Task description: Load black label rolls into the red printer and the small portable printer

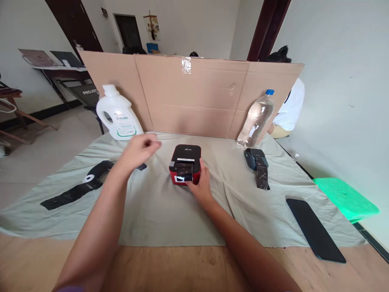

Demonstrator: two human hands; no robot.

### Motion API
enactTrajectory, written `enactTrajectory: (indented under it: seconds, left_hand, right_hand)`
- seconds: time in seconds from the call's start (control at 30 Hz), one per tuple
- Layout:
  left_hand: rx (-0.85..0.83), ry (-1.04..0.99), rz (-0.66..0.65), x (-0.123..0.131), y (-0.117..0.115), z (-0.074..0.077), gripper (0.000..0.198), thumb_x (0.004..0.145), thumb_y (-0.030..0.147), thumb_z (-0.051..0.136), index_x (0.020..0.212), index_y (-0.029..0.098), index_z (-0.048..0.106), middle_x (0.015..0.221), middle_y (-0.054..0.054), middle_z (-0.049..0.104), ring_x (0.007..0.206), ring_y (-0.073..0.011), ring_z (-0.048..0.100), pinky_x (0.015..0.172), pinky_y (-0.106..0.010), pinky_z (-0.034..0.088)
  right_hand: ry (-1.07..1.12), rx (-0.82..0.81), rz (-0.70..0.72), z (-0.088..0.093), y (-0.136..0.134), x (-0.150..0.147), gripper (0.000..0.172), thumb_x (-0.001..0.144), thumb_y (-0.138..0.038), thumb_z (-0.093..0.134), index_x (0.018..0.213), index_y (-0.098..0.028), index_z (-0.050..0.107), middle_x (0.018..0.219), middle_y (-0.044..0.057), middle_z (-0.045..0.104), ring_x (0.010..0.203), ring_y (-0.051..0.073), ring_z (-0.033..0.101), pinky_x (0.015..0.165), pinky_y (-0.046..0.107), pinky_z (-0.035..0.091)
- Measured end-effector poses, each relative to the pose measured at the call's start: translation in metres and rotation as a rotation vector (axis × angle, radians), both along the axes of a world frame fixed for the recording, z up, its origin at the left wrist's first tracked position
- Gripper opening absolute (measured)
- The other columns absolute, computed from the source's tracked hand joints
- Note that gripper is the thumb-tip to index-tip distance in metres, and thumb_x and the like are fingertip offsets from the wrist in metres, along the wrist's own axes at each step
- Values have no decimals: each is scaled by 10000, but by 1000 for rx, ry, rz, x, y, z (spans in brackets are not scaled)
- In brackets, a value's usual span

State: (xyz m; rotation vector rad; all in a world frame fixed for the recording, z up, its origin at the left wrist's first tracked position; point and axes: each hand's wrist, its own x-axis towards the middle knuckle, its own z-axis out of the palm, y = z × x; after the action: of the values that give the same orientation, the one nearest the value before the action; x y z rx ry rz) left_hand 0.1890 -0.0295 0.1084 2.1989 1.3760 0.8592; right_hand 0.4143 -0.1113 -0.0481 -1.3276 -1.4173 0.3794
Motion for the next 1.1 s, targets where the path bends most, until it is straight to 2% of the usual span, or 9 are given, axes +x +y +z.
enactTrajectory:
  seconds: [0.07, 0.13, 0.2, 0.3, 0.4, 0.5, 0.7, 0.93, 1.1]
  left_hand:
    - [-332, 189, -178, 9, 18, -16, 393, 855, 526, 545, 698, 171, 610, 651, -16, 624, 657, -168, 589, 619, -265, 435]
    - [-627, 285, -283, 19, 32, -34, 441, 814, 610, 517, 740, 185, 607, 666, -34, 650, 618, -179, 582, 576, -275, 411]
    - [-766, 277, -279, 25, 40, -48, 438, 795, 621, 493, 792, 195, 596, 725, -46, 673, 633, -186, 593, 562, -272, 393]
    - [-885, 202, -314, 24, 42, -57, 393, 781, 587, 490, 780, 201, 566, 794, -38, 670, 689, -175, 610, 580, -252, 383]
    - [-932, 127, -350, 19, 39, -56, 371, 764, 572, 511, 772, 204, 557, 821, -21, 650, 714, -161, 604, 588, -241, 376]
    - [-946, 89, -308, 20, 36, -55, 315, 734, 519, 524, 738, 204, 520, 772, -16, 623, 690, -161, 596, 562, -241, 350]
    - [-967, 56, -283, 28, 35, -59, 264, 693, 454, 561, 768, 212, 487, 726, 5, 574, 644, -150, 583, 517, -228, 288]
    - [-984, 17, -298, 25, 38, -63, 264, 684, 434, 587, 725, 209, 455, 685, 8, 534, 642, -150, 575, 503, -234, 292]
    - [-960, 51, -278, 25, 36, -69, 351, 726, 543, 559, 715, 203, 473, 672, -1, 537, 649, -153, 595, 492, -235, 320]
  right_hand:
    - [0, -8, -5, 0, 0, -1, 910, 782, -306, 705, 1559, -249, 236, 1478, 132, 419, 1376, 308, 414, 1154, 534, 338]
    - [11, -13, -5, 1, 0, -1, 901, 790, -318, 702, 1557, -256, 233, 1486, 129, 411, 1383, 298, 405, 1156, 539, 333]
    - [19, -24, 2, 1, -1, -2, 906, 789, -318, 703, 1557, -258, 228, 1491, 130, 405, 1383, 296, 404, 1153, 542, 335]
    - [21, -26, 9, 2, -1, -1, 913, 779, -322, 711, 1554, -252, 231, 1491, 135, 407, 1381, 304, 407, 1149, 545, 337]
    - [25, -24, 10, 2, 0, 0, 884, 775, -331, 719, 1533, -256, 270, 1472, 131, 429, 1355, 305, 439, 1132, 534, 364]
    - [-13, -20, -13, 4, 0, 3, 833, 752, -331, 742, 1482, -257, 347, 1411, 125, 481, 1277, 304, 503, 1076, 523, 424]
    - [-79, -2, -14, 8, 4, 10, 814, 690, -363, 801, 1402, -260, 421, 1295, 124, 548, 1103, 289, 599, 895, 461, 535]
    - [-102, -27, -28, 11, 3, 10, 799, 685, -378, 797, 1386, -250, 436, 1293, 122, 569, 1050, 275, 621, 823, 427, 545]
    - [-128, -23, -47, 13, 3, 11, 805, 677, -332, 758, 1404, -248, 422, 1300, 124, 571, 1093, 286, 605, 856, 445, 536]
